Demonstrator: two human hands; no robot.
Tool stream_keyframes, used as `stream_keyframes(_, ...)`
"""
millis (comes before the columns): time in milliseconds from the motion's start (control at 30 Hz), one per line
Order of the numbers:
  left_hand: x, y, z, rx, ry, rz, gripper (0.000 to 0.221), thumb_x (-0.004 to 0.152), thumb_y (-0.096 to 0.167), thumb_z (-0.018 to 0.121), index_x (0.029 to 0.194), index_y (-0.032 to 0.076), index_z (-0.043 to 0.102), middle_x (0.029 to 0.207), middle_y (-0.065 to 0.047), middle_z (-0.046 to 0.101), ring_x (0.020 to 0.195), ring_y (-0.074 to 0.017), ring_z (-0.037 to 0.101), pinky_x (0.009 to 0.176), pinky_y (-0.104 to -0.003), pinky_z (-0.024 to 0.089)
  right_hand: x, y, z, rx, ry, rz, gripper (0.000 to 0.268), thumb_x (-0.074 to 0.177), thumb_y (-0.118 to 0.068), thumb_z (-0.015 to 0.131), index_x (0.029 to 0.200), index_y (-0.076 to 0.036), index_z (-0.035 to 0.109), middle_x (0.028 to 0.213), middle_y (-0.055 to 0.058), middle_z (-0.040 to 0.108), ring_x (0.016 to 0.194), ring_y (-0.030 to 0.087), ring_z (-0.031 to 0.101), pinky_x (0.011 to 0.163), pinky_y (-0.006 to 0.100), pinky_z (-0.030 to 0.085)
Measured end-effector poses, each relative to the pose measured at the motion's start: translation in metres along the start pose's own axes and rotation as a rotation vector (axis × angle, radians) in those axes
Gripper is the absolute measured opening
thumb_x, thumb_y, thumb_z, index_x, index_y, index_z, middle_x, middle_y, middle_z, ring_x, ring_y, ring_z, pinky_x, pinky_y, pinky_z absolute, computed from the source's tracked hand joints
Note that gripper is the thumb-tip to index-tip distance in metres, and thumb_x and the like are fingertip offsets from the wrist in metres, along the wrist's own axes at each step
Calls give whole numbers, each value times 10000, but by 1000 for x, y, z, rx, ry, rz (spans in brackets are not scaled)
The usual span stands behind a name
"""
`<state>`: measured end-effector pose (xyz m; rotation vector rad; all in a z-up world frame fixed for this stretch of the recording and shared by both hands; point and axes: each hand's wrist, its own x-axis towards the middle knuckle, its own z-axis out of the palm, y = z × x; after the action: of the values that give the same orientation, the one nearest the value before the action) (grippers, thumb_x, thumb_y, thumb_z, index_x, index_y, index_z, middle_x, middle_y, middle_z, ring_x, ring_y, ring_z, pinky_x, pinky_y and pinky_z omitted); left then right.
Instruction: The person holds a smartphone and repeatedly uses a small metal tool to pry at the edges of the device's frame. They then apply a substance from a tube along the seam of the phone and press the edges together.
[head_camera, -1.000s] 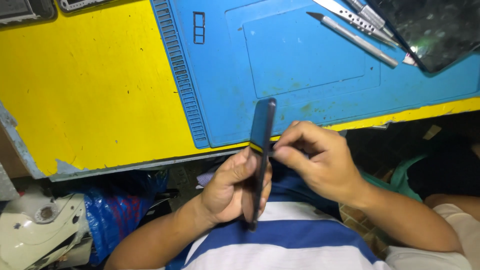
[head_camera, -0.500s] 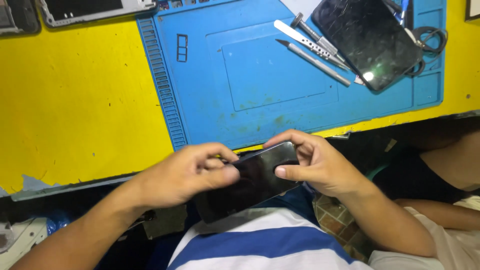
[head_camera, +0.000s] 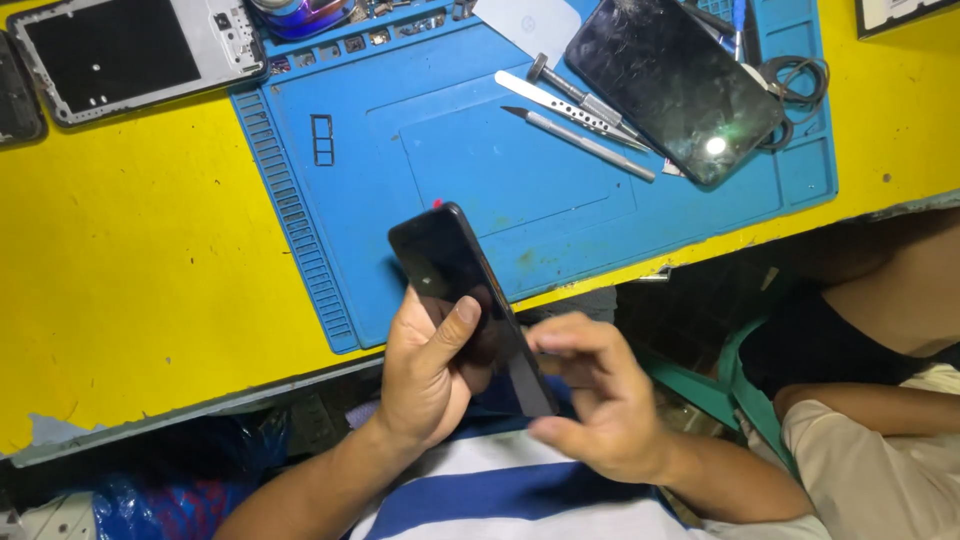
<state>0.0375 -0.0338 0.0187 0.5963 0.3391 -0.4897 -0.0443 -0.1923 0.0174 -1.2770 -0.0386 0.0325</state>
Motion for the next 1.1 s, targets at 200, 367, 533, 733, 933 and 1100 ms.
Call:
stream_keyframes(200, -9, 6, -7, 32, -33, -208, 512, 870, 120, 757, 1284, 51, 463, 665, -98, 537, 419, -169, 444, 255, -295, 268, -10, 22, -73, -500, 558, -393, 208, 994, -106, 538, 806, -16, 541, 693, 109, 515, 584, 242, 543, 568, 314, 483)
stream_keyframes(367, -9, 5, -13, 101, -90, -221, 537, 864, 97, 760, 1307, 3, 471, 775, -152, 656, 604, -246, 646, 442, -347, 487, -36, 78, -156, -622, 591, -175, 173, 1001, -31, 644, 1075, -8, 490, 948, 133, 536, 846, 211, 562, 770, 298, 492)
stream_keyframes(533, -12, 2, -13, 110, -119, -229, 596, 855, 63, 781, 1348, -34, 460, 983, -209, 729, 789, -289, 728, 681, -365, 586, -34, 101, -190, -882, 391, -17, 549, 939, -366, 716, 1239, 84, 623, 1222, 214, 626, 1171, 337, 579, 1043, 456, 479)
stream_keyframes(733, -14, 1, -15, 202, -85, -256, 623, 805, 86, 814, 1297, -53, 458, 773, -232, 720, 638, -306, 722, 564, -407, 626, -11, 86, -196, -748, 189, -118, 410, 961, -285, 704, 1165, 69, 671, 1191, 197, 698, 1168, 353, 678, 1100, 473, 536)
stream_keyframes(933, -15, 2, -16, 193, -83, -272, 644, 804, 73, 815, 1318, -50, 447, 786, -205, 717, 650, -289, 721, 589, -394, 631, -15, 85, -182, -744, 285, -118, 137, 901, 31, 780, 1005, 79, 706, 1052, 173, 707, 1041, 305, 674, 1013, 440, 566)
stream_keyframes(1100, -13, -1, -15, 389, -49, -241, 529, 767, 170, 820, 1121, -43, 489, 729, -242, 697, 567, -311, 702, 447, -342, 544, -24, 82, -151, -915, 657, -90, 133, 935, 33, 833, 905, 30, 704, 855, 106, 614, 846, 214, 563, 802, 334, 458)
